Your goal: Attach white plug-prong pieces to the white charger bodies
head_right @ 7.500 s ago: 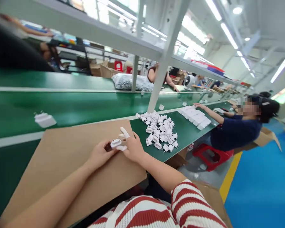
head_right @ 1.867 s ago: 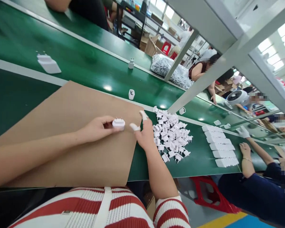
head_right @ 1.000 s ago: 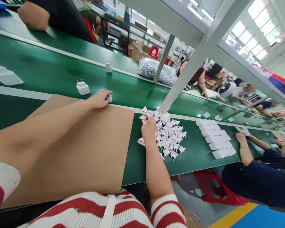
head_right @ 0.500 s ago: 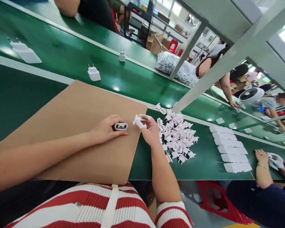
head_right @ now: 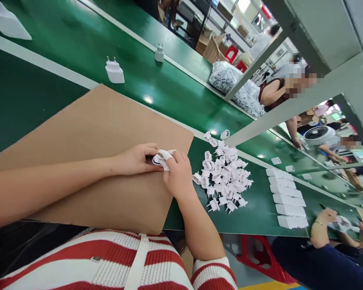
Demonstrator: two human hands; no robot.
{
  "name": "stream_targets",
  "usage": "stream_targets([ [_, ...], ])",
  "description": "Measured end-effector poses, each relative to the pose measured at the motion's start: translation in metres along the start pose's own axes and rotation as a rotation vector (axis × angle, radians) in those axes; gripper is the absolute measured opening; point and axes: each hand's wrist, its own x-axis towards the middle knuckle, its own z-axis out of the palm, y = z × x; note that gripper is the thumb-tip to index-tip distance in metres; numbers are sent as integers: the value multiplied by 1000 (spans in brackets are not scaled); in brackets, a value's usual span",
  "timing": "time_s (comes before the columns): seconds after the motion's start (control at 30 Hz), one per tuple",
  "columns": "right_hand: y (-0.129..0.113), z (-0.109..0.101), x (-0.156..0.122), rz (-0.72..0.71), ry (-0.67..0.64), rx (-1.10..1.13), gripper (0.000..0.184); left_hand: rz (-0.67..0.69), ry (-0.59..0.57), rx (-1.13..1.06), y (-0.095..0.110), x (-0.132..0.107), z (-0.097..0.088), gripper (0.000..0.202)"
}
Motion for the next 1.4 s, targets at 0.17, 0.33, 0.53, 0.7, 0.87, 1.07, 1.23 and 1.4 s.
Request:
stream_targets([
  [0.17, 0, 0, 0, 2, 31, 54, 36, -17, -14, -24, -1, 1, -2, 32],
  [0.33, 1, 3, -1, -24, 33, 32, 37, -11, -9, -7, -4, 2, -2, 35],
  [0.53, 1, 7, -1, 34, 45, 34, 35, 0, -14, 8, -1, 3, -3, 35],
  [0.7, 1, 5, -1, 43, -24, 10, 36, 8, -20, 20, -2, 3, -3, 35],
  [0.87, -3, 5, 1, 67, -76, -28, 41, 3, -15, 22, -4, 3, -2, 37],
  [1.07, -14, 2, 6, 118, -87, -128, 35, -14, -9, 12, 0, 2, -2, 38],
  [1.23, -19, 1, 3, 224, -107, -84, 28, -47, 28, 50, 1, 0, 2, 42],
  [1.4, 13, -14, 15, 407, -153, 276, 45, -82, 22, 52, 10, -1, 5, 43],
])
